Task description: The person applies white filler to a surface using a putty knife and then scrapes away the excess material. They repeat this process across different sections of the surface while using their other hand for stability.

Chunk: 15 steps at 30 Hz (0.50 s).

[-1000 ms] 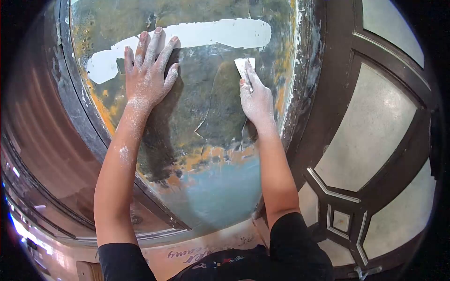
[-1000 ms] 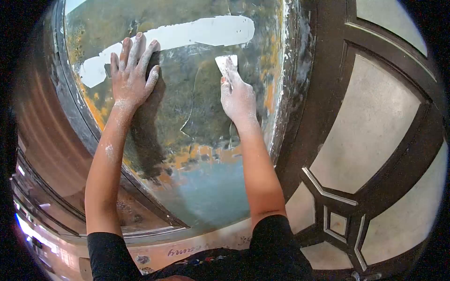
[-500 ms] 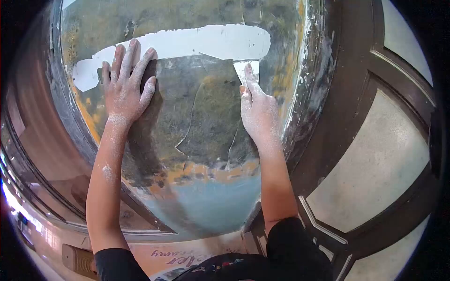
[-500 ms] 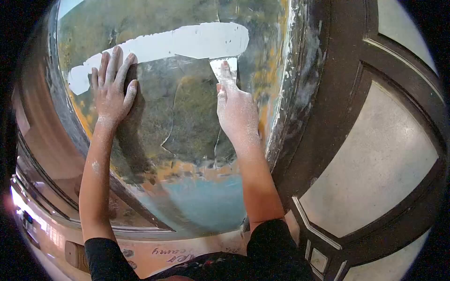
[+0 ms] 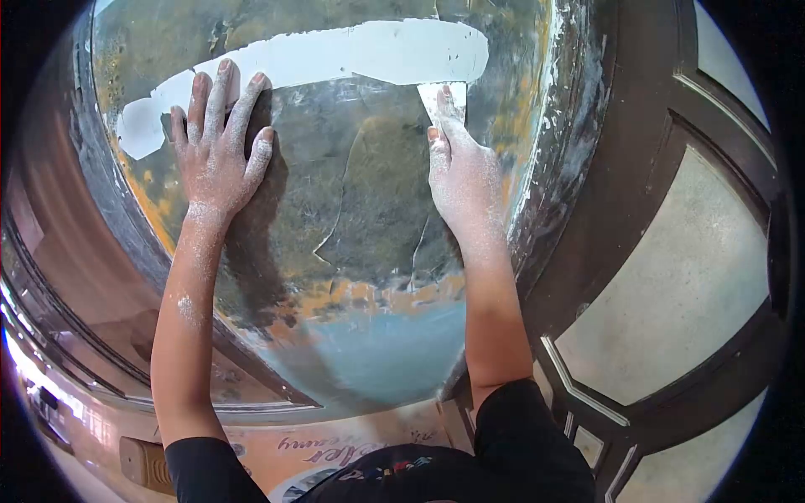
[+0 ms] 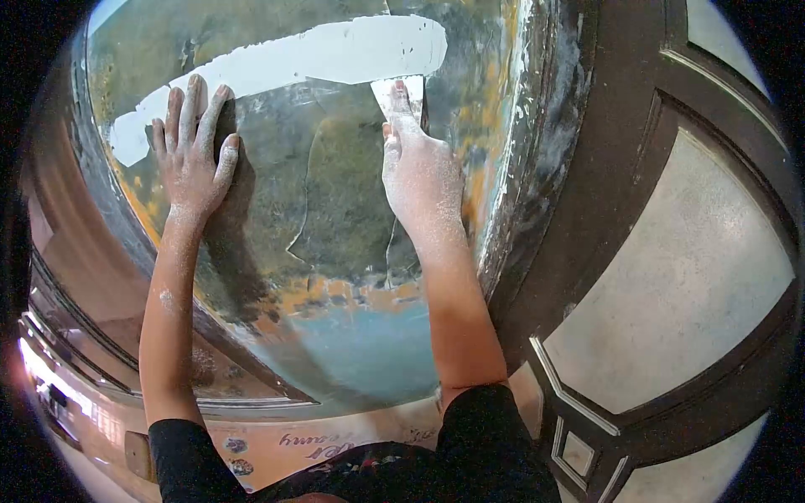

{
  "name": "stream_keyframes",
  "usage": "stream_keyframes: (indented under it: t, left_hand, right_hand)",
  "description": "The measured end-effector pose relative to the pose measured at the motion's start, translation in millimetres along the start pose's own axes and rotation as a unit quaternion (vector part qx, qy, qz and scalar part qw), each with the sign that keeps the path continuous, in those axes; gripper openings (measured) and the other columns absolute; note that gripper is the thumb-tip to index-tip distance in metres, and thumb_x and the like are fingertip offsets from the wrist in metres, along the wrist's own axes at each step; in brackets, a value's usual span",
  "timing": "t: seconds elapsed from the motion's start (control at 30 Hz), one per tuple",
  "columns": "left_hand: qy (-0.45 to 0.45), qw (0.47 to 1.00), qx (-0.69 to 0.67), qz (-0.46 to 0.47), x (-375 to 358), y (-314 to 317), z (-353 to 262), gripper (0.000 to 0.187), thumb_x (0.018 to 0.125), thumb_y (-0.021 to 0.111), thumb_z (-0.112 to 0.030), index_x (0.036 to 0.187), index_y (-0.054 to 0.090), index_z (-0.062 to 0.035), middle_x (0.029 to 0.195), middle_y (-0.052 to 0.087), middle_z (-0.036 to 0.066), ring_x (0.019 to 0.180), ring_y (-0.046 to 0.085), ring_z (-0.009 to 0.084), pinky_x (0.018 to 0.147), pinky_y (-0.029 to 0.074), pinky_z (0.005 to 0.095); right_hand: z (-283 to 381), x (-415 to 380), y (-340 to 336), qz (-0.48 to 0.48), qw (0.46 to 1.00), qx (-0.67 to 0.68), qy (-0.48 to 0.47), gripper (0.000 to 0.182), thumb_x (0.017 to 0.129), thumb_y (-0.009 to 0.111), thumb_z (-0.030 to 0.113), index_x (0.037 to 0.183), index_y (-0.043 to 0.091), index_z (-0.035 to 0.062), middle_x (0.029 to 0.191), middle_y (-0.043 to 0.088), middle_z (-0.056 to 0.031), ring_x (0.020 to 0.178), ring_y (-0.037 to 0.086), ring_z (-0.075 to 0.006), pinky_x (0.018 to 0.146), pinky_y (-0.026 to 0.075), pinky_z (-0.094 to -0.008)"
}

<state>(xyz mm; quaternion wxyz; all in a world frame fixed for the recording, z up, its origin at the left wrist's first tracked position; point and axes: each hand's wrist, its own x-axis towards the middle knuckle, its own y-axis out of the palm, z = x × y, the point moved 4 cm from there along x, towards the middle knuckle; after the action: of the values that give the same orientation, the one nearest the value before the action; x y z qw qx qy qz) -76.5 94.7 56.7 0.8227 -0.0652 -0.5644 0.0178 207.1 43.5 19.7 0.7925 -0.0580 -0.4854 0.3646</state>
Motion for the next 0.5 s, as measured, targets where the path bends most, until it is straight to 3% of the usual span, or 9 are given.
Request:
stream_keyframes:
  t: [0.07,0.13,0.27,0.33,0.4,0.43,0.47,0.5]
  left_hand:
    - [0.005,1.0,-0.007,-0.007,0,-1,0,0.059,0.098,0.05,-0.045,0.155,0.042,-0.0332,0.167,0.027,0.004,0.155,0.019,0.032,0.123,0.013,0.0601]
    - [0.004,1.0,-0.011,-0.003,-1,-1,0,0.06,0.097,0.052,-0.044,0.154,0.042,-0.033,0.167,0.027,0.004,0.155,0.02,0.0318,0.123,0.013,0.0597]
    - [0.005,1.0,-0.019,0.0,-2,-3,0,0.06,0.095,0.054,-0.042,0.154,0.044,-0.0321,0.167,0.027,0.004,0.154,0.021,0.0322,0.122,0.015,0.06]
    - [0.007,1.0,-0.022,-0.007,-3,-4,1,0.061,0.094,0.055,-0.042,0.153,0.045,-0.0319,0.167,0.027,0.004,0.154,0.021,0.032,0.122,0.015,0.0601]
    - [0.004,1.0,-0.012,0.011,-4,-5,1,0.061,0.094,0.055,-0.043,0.153,0.045,-0.0319,0.167,0.027,0.004,0.154,0.021,0.032,0.122,0.015,0.0606]
    - [0.004,1.0,-0.029,0.005,-5,-3,3,0.065,0.09,0.061,-0.042,0.153,0.043,-0.0382,0.166,0.028,0.003,0.154,0.022,0.0311,0.12,0.018,0.0636]
    - [0.002,1.0,-0.028,0.003,-6,-3,5,0.065,0.09,0.061,-0.042,0.153,0.043,-0.0382,0.166,0.028,0.003,0.154,0.022,0.0311,0.12,0.018,0.0636]
    - [0.002,1.0,-0.028,0.005,-7,-3,4,0.065,0.09,0.06,-0.042,0.153,0.043,-0.0378,0.166,0.028,0.003,0.153,0.022,0.0312,0.12,0.017,0.0636]
  right_hand:
    - [-7,-1,4,-0.028,0.999,0.016,-0.033,0.051,0.101,0.055,0.017,0.151,0.044,0.0174,0.099,0.067,-0.0296,0.096,0.065,-0.0468,0.081,0.05,-0.0523]
    - [-5,-3,2,0.005,0.999,-0.026,-0.023,0.051,0.105,0.049,0.028,0.155,0.04,0.0228,0.092,0.071,-0.0248,0.086,0.069,-0.0439,0.079,0.055,-0.0526]
    - [-6,-3,1,0.013,1.0,0.01,-0.008,0.05,0.104,0.05,0.028,0.154,0.041,0.0246,0.099,0.071,-0.0251,0.093,0.069,-0.0436,0.083,0.054,-0.0525]
    - [-13,-6,-3,0.015,0.999,-0.044,-0.003,0.053,0.104,0.051,0.026,0.155,0.038,0.0317,0.101,0.071,-0.0236,0.095,0.069,-0.0427,0.085,0.053,-0.053]
    - [-25,-7,-6,-0.032,0.997,-0.056,-0.042,0.054,0.103,0.051,0.026,0.155,0.037,0.0325,0.102,0.072,-0.0215,0.095,0.068,-0.0419,0.086,0.053,-0.0525]
    - [-31,-5,-10,0.001,0.996,-0.093,-0.019,0.053,0.104,0.05,0.028,0.155,0.037,0.0325,0.103,0.072,-0.02,0.096,0.068,-0.0408,0.085,0.053,-0.0522]
    - [-32,-2,-12,-0.001,0.995,-0.093,-0.021,0.053,0.104,0.05,0.028,0.155,0.037,0.0325,0.103,0.072,-0.02,0.096,0.068,-0.0408,0.085,0.053,-0.0522]
    - [-30,2,-15,-0.01,0.995,-0.09,-0.038,0.047,0.104,0.049,0.029,0.151,0.044,0.0299,0.102,0.072,-0.0197,0.096,0.068,-0.0407,0.084,0.053,-0.0523]
